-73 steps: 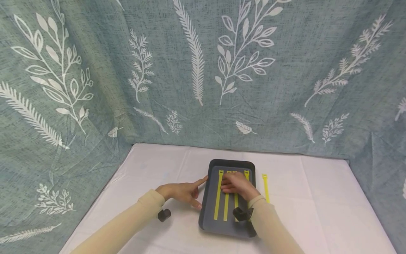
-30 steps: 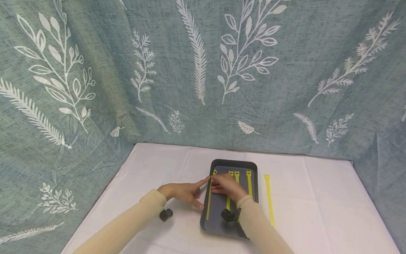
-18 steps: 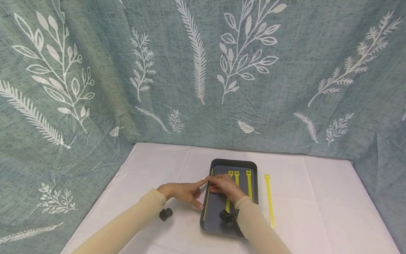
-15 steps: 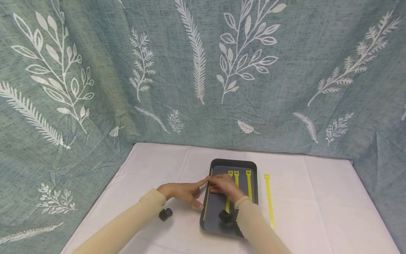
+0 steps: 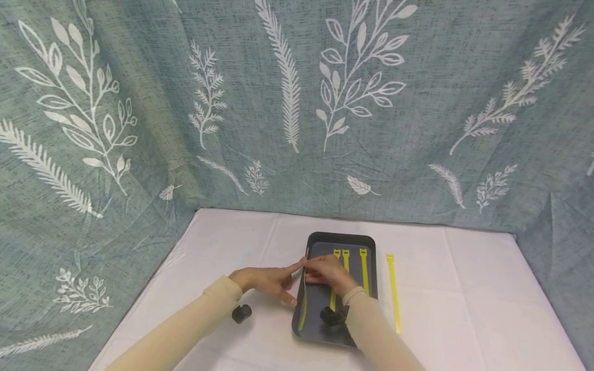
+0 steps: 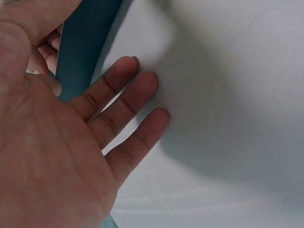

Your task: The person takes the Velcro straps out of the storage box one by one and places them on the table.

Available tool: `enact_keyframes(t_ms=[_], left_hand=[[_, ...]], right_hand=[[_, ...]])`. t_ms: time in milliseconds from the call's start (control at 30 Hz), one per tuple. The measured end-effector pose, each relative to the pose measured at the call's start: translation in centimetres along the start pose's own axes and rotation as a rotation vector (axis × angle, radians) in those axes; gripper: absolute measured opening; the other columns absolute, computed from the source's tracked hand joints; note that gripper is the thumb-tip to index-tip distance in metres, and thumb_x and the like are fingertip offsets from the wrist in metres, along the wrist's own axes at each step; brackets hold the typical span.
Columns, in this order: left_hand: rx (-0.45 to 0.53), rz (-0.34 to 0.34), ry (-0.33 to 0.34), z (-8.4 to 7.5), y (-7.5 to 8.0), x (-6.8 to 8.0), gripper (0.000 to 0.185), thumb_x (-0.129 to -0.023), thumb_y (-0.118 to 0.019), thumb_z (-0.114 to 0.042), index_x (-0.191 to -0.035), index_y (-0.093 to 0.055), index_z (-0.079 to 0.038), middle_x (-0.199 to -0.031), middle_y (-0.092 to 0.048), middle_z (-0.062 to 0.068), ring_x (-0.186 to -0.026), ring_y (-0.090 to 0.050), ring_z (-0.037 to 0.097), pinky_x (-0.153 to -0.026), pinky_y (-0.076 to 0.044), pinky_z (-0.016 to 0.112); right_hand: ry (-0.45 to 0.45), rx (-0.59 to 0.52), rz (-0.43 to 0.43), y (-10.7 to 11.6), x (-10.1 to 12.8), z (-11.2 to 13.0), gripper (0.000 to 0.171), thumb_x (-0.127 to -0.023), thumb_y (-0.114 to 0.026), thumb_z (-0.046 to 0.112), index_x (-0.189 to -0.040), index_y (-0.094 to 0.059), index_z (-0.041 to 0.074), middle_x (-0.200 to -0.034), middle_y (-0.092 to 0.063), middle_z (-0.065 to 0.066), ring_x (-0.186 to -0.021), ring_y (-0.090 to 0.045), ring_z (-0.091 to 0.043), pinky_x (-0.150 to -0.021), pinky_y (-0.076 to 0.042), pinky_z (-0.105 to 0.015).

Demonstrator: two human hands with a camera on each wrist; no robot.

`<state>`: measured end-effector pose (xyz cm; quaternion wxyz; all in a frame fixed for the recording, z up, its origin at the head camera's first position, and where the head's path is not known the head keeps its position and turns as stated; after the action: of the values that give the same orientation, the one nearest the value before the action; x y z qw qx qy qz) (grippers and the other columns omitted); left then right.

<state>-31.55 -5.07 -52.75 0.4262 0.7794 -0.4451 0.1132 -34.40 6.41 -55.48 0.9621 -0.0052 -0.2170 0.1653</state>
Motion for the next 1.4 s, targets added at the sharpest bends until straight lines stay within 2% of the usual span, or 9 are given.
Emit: enact_keyframes(t_ms=[433, 633, 800, 1033, 1200, 1400], left_hand=[[0.013, 0.009, -0.017, 0.0, 0.0, -0.2, 0.111, -0.089, -0.079, -0.036, -0.165, 0.002, -0.027, -0.089, -0.052, -0.001, -0.08, -0.047, 0.01, -0.076, -0.037, 0.026], [0.005, 0.008, 0.0, -0.1, 0.1, 0.0, 0.111, -0.089, -0.079, -0.036, -0.165, 0.002, -0.029, -0.087, -0.055, 0.0, -0.077, -0.049, 0.01, -0.074, -0.038, 0.026], [0.007, 0.005, 0.011, 0.0, 0.1, 0.0, 0.111, -0.089, -0.079, -0.037, -0.165, 0.001, -0.03, -0.087, -0.056, 0.0, -0.076, -0.05, 0.011, -0.074, -0.038, 0.026], [0.017, 0.015, 0.003, -0.2, -0.1, 0.0, 0.111, -0.089, -0.079, -0.035, -0.165, 0.002, -0.029, -0.085, -0.056, 0.0, -0.075, -0.05, 0.011, -0.074, -0.038, 0.026], [0.024, 0.004, 0.016, -0.2, 0.1, 0.0, 0.111, -0.089, -0.079, -0.036, -0.165, 0.002, -0.03, -0.085, -0.055, 0.0, -0.075, -0.049, 0.011, -0.073, -0.038, 0.026], [0.02, -0.001, 0.019, -0.2, 0.2, 0.1, 0.112, -0.089, -0.08, -0.035, -0.165, 0.002, -0.029, -0.084, -0.055, 0.001, -0.074, -0.048, 0.011, -0.072, -0.037, 0.025]], right_hand=[[-0.01, -0.002, -0.016, 0.0, 0.1, 0.1, 0.031, -0.098, -0.065, 0.011, -0.12, -0.065, -0.011, -0.086, -0.067, -0.004, -0.075, -0.068, -0.009, -0.078, -0.06, -0.028], [-0.049, 0.029, -0.079, 0.4, 0.0, -0.3, 0.026, -0.098, -0.065, 0.012, -0.116, -0.068, -0.006, -0.09, -0.068, -0.007, -0.077, -0.067, -0.013, -0.076, -0.061, -0.031], [-0.057, 0.038, -0.093, 0.4, -0.2, -0.5, 0.026, -0.099, -0.063, 0.013, -0.118, -0.067, -0.004, -0.094, -0.067, -0.01, -0.08, -0.067, -0.016, -0.077, -0.062, -0.034], [-0.047, 0.014, -0.11, 0.9, -0.3, -0.8, 0.026, -0.099, -0.062, 0.012, -0.119, -0.067, -0.004, -0.094, -0.068, -0.009, -0.079, -0.067, -0.015, -0.076, -0.061, -0.033], [-0.008, 0.008, -0.106, 1.2, -0.4, -0.4, 0.027, -0.1, -0.06, 0.013, -0.12, -0.065, -0.005, -0.095, -0.068, -0.008, -0.079, -0.067, -0.014, -0.077, -0.061, -0.033], [0.019, 0.001, -0.12, 1.8, -0.1, -0.1, 0.031, -0.101, -0.06, 0.014, -0.126, -0.062, -0.005, -0.105, -0.068, -0.012, -0.084, -0.068, -0.015, -0.078, -0.061, -0.032]])
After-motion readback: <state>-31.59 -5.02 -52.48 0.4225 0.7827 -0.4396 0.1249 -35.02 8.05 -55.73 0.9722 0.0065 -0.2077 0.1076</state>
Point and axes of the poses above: each hand's wrist, its own x-axis away from the middle knuckle, its own y-axis out of the back of the hand, z = x × y, the point moved 10 cm from there along -x, towards the middle knuckle
